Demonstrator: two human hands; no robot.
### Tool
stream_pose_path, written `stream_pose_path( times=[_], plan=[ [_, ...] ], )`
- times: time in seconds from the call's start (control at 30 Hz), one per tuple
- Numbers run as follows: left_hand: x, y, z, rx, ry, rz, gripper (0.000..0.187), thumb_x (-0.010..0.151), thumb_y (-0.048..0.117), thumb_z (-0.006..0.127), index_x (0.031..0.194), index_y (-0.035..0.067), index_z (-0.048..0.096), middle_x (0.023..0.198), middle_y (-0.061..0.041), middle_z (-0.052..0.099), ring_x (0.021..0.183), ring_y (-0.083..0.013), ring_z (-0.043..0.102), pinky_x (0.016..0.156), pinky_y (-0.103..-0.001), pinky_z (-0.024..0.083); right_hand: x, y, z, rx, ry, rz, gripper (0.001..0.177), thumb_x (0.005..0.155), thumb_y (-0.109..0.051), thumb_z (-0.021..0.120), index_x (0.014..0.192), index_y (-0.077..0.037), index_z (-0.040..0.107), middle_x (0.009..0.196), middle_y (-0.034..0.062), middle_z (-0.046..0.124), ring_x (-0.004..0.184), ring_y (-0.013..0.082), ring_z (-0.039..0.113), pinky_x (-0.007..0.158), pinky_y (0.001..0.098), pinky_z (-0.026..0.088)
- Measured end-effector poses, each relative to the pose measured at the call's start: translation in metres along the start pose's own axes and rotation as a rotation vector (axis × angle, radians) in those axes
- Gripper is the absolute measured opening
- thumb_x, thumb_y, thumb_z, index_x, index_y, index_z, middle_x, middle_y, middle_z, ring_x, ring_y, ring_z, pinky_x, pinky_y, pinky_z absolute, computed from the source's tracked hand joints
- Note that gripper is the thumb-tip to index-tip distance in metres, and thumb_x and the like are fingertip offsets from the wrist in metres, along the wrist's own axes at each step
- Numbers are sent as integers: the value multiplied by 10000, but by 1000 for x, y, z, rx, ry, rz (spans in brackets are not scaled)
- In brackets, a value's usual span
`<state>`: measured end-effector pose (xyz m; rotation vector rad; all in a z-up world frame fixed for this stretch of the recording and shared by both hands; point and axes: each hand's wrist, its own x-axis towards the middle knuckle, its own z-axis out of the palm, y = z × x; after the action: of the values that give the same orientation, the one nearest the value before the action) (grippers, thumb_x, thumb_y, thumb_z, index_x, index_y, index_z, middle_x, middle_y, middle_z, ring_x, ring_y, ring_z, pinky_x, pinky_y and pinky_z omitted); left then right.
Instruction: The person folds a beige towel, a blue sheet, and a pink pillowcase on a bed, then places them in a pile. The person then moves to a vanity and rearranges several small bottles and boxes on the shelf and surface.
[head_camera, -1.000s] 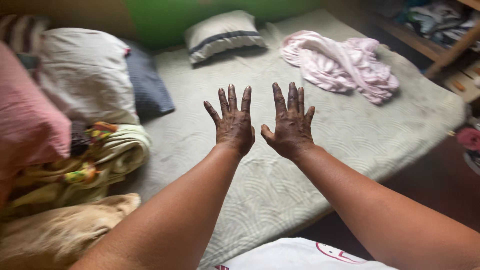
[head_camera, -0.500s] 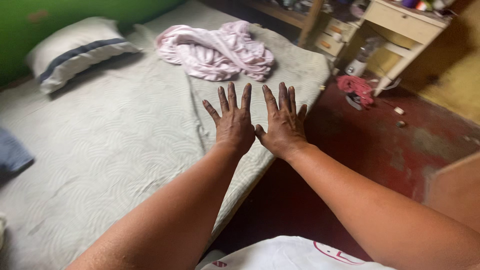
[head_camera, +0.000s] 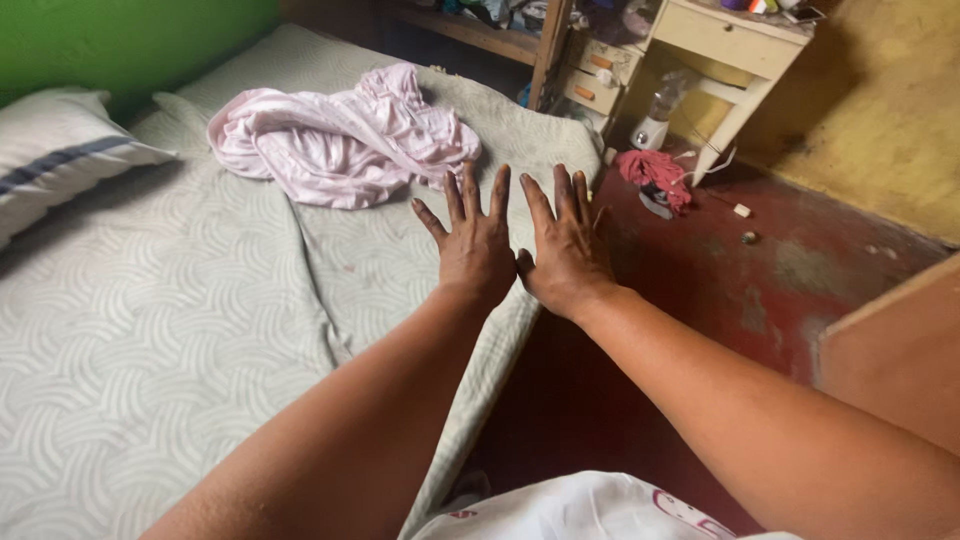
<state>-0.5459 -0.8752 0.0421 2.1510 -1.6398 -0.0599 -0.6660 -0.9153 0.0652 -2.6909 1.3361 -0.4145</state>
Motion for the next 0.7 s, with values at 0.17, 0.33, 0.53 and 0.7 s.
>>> stream_pose_path(
  times=[0.17, 0.33, 0.53, 0.7],
  plan=[
    [77, -12, -3, 40, 72, 21, 1112, 757, 290, 828, 1620, 212, 131, 1675, -224, 64, 1552, -466, 26, 1115, -812, -23, 75, 18, 4, 64, 65, -63, 965, 805, -184, 769, 1599, -183, 220, 1661, 250, 74, 1541, 447, 33, 1197, 673, 138],
    [133, -16, 6, -2, -48, -50, 1115, 770, 307, 821, 1608, 225, 91, 1685, -221, 28, 1552, -452, 15, 1138, -794, -28, 132, 40, 10, 108, 30, -69, 926, 788, -190, 776, 1567, -165, 277, 1665, 237, 81, 1548, 450, 32, 1215, 638, 170],
    [197, -21, 36, 73, 83, -97, 1094, 790, 244, 793, 1616, 230, 75, 1681, -210, 80, 1553, -450, 33, 1122, -803, -27, 206, 67, 24, 31, -5, -110, 903, 829, -226, 774, 1581, -156, 279, 1663, 213, 89, 1545, 428, 21, 1173, 710, 142],
    [264, -11, 62, 62, 165, -188, 1061, 807, 300, 788, 1616, 222, 106, 1680, -224, 99, 1559, -453, 49, 1134, -803, -23, 278, 113, 33, 50, 7, -231, 851, 854, -253, 762, 1567, -148, 309, 1676, 220, 88, 1562, 422, 31, 1182, 707, 146]
  ],
)
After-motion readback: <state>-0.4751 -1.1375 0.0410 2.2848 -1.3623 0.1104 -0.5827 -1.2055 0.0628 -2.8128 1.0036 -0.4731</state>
